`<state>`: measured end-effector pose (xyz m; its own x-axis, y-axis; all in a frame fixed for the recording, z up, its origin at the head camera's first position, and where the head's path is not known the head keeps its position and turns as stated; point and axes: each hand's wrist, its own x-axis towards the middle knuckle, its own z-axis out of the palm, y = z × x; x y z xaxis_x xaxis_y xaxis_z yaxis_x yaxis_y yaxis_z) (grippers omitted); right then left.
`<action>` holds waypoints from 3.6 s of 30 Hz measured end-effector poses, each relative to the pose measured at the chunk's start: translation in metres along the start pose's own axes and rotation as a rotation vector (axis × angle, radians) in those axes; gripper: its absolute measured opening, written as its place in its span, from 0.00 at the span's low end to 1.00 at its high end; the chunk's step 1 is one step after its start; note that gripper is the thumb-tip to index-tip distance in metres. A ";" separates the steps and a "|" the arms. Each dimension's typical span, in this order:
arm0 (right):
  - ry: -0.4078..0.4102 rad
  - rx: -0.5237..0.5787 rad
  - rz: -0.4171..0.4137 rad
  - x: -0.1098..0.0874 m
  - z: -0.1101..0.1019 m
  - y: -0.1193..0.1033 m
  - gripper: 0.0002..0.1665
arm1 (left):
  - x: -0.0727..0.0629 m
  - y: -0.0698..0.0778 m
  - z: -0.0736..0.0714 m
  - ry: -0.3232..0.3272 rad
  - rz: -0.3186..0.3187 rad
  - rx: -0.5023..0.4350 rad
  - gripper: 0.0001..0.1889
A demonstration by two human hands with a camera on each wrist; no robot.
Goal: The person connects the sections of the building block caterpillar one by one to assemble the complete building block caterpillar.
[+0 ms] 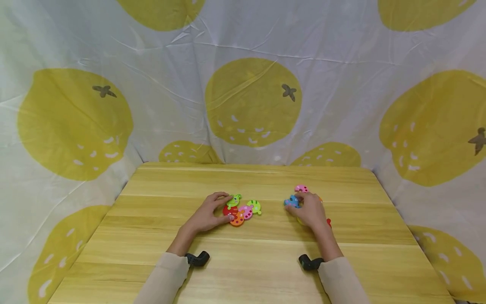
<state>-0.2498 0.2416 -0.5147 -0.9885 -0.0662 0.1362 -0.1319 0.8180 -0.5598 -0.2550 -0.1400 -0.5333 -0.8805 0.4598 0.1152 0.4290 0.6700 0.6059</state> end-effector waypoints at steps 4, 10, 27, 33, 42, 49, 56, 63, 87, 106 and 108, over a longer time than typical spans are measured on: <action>0.010 0.084 -0.003 -0.005 0.003 -0.005 0.34 | -0.001 -0.001 -0.002 -0.040 0.041 0.027 0.39; 0.001 0.207 -0.042 -0.011 0.010 -0.022 0.32 | -0.001 -0.002 -0.003 -0.049 0.064 0.043 0.36; -0.068 0.294 -0.034 -0.008 0.043 -0.068 0.31 | -0.002 0.000 -0.002 -0.026 -0.007 -0.050 0.41; -0.090 0.339 -0.017 -0.006 0.052 -0.073 0.33 | 0.000 -0.001 0.000 -0.029 -0.019 -0.059 0.40; -0.094 0.348 0.020 -0.005 0.059 -0.075 0.30 | 0.003 -0.003 0.004 -0.010 -0.023 -0.069 0.40; -0.081 0.335 0.065 -0.007 0.056 -0.079 0.30 | 0.002 -0.002 0.004 -0.018 -0.034 -0.074 0.40; -0.097 0.308 0.077 -0.006 0.058 -0.080 0.29 | 0.003 -0.003 0.003 -0.019 -0.031 -0.082 0.40; -0.113 0.276 0.100 -0.003 0.061 -0.080 0.30 | 0.004 -0.002 0.003 -0.029 -0.022 -0.069 0.39; -0.066 0.324 0.033 -0.019 0.020 -0.042 0.29 | -0.001 0.000 0.002 -0.052 0.075 0.038 0.40; 0.010 0.076 0.069 -0.047 -0.032 0.017 0.39 | -0.002 0.001 0.002 -0.047 0.076 0.019 0.38; -0.001 0.058 0.077 -0.049 -0.034 0.021 0.41 | -0.002 0.001 0.002 -0.043 0.077 0.022 0.38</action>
<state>-0.2018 0.2813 -0.5047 -0.9959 -0.0046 0.0902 -0.0593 0.7861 -0.6152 -0.2528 -0.1392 -0.5343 -0.8355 0.5347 0.1266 0.4999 0.6441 0.5790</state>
